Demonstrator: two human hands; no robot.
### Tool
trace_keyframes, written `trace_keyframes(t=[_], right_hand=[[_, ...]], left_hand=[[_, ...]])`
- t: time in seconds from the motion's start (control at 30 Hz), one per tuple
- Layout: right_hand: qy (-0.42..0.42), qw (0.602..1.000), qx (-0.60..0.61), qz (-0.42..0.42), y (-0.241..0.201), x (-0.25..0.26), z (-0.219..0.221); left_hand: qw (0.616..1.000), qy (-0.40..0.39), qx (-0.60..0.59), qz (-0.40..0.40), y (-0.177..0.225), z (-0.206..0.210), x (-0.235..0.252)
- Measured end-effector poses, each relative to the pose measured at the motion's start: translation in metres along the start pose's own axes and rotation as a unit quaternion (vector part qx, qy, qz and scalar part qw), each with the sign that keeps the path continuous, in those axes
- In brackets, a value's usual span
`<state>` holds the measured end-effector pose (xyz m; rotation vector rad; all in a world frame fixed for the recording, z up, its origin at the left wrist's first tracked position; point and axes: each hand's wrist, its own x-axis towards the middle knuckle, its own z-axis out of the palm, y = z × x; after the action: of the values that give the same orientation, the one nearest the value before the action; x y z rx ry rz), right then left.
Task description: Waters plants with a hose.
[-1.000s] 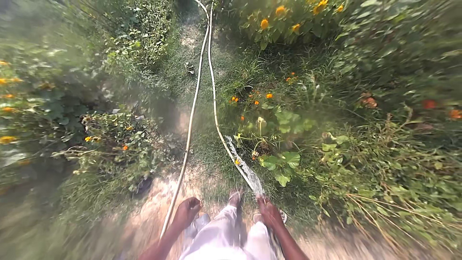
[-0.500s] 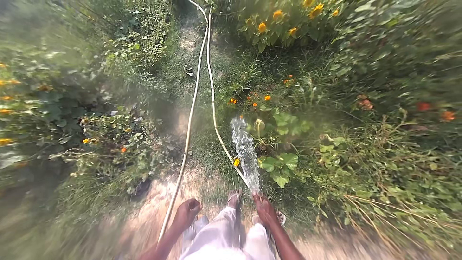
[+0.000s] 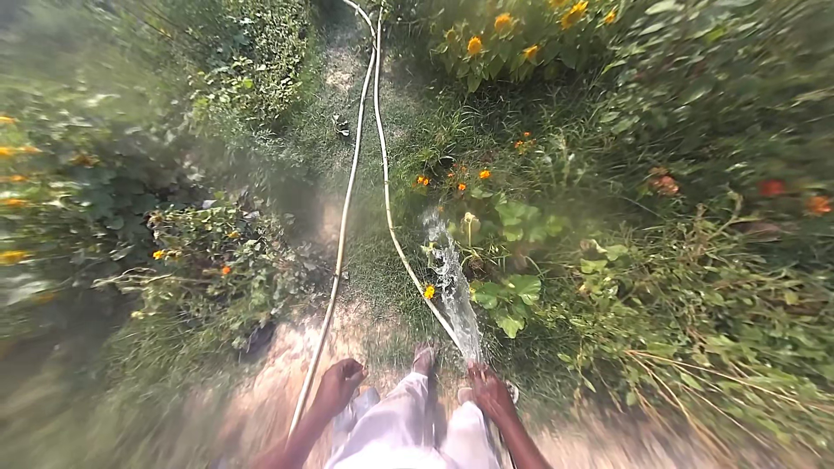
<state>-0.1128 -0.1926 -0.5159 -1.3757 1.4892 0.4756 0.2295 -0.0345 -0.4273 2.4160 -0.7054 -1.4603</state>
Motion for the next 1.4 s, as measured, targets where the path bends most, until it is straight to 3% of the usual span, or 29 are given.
trace_keyframes(t=[0.63, 1.2, 1.4], right_hand=[[-0.010, 1.000, -0.010, -0.001, -0.002, -0.005, -0.007], [-0.044, 0.998, -0.043, 0.014, 0.034, -0.006, 0.005], [-0.055, 0.998, -0.035, -0.006, 0.021, -0.013, -0.008]], left_hand=[[1.000, -0.005, 0.016, -0.005, 0.008, -0.002, -0.004], [1.000, 0.012, 0.013, 0.000, -0.008, 0.000, 0.000], [1.000, 0.008, 0.006, -0.014, 0.003, 0.000, -0.002]])
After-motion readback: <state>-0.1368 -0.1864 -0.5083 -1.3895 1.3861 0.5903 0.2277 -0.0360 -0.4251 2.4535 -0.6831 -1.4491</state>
